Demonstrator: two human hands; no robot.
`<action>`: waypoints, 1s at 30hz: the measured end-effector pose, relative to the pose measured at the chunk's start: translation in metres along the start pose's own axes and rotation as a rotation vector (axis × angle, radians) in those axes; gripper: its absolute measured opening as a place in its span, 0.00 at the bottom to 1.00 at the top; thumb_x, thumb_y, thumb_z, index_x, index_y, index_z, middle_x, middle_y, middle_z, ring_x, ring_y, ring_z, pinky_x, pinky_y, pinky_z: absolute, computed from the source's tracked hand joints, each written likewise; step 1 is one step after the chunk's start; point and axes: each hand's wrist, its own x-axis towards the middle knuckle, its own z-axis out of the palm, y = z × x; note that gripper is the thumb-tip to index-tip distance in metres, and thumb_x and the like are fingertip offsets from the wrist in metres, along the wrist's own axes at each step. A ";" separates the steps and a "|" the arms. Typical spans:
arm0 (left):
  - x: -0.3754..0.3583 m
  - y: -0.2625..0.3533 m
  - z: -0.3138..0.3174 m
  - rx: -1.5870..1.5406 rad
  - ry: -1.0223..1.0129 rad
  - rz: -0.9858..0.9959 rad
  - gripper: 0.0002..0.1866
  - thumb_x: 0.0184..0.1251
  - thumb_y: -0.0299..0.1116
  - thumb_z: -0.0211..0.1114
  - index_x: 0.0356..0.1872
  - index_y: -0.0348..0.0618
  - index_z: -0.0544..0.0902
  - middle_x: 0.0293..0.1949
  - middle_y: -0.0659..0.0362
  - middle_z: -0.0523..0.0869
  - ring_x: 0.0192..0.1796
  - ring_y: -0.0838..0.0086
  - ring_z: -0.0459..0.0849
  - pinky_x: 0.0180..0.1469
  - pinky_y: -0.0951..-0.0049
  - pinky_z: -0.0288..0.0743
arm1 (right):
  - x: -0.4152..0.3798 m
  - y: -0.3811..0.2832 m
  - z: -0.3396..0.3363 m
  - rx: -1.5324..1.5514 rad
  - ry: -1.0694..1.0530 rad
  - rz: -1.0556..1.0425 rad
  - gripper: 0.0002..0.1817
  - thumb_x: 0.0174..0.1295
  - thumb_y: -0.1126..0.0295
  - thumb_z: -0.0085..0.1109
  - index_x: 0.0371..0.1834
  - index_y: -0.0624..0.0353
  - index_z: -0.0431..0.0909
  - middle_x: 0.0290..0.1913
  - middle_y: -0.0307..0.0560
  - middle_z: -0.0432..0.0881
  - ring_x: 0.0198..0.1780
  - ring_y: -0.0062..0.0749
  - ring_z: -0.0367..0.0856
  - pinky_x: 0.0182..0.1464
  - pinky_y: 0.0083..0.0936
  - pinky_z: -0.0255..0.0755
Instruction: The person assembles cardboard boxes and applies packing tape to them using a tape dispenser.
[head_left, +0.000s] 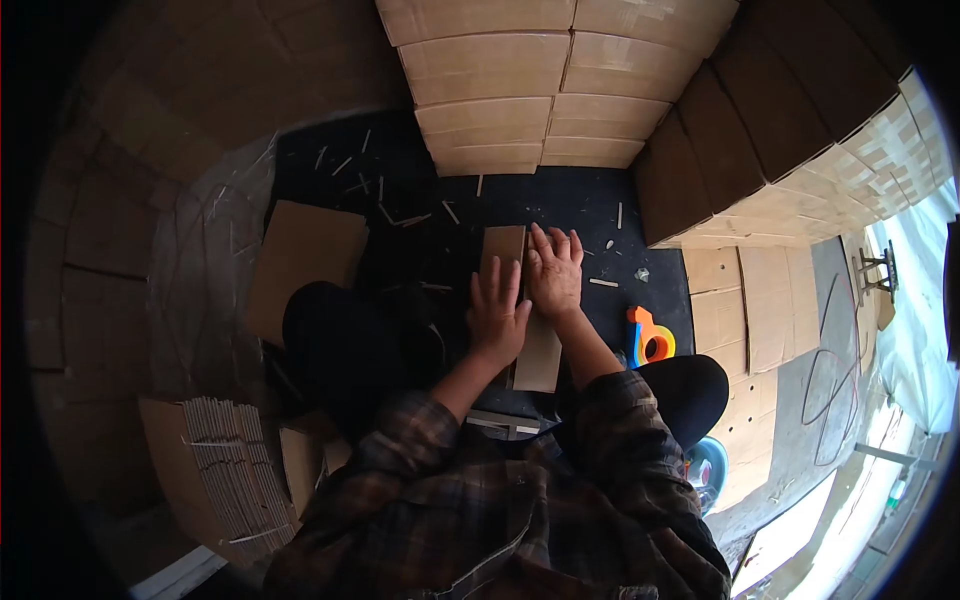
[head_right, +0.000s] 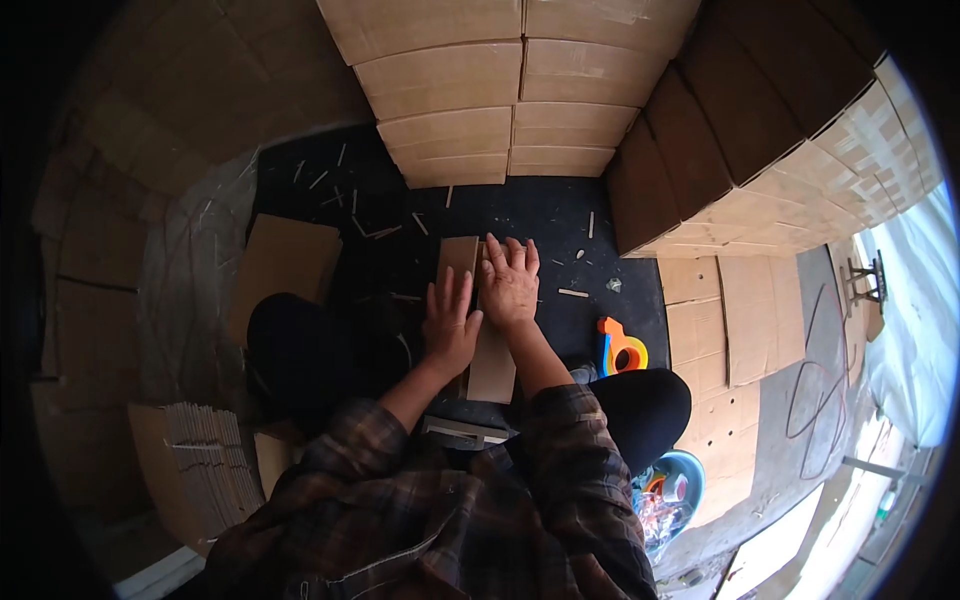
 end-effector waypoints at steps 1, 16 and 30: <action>0.002 0.005 0.003 0.074 -0.026 -0.036 0.39 0.66 0.40 0.60 0.76 0.55 0.53 0.76 0.49 0.51 0.74 0.39 0.52 0.66 0.41 0.58 | 0.004 0.004 -0.001 -0.006 0.005 0.000 0.22 0.70 0.59 0.48 0.68 0.41 0.70 0.67 0.53 0.67 0.71 0.58 0.55 0.72 0.46 0.54; 0.003 0.012 0.004 0.386 -0.171 -0.098 0.36 0.67 0.48 0.60 0.75 0.60 0.58 0.78 0.59 0.47 0.77 0.42 0.43 0.66 0.35 0.54 | 0.001 0.007 -0.002 -0.009 -0.043 0.062 0.23 0.69 0.57 0.50 0.68 0.37 0.69 0.69 0.45 0.66 0.74 0.54 0.52 0.68 0.46 0.60; -0.007 -0.002 0.001 0.421 -0.203 0.215 0.41 0.57 0.51 0.69 0.72 0.54 0.64 0.76 0.66 0.56 0.78 0.55 0.48 0.64 0.36 0.55 | -0.008 0.076 -0.016 0.316 0.145 0.183 0.22 0.63 0.72 0.55 0.61 0.59 0.71 0.59 0.58 0.74 0.62 0.53 0.71 0.66 0.40 0.65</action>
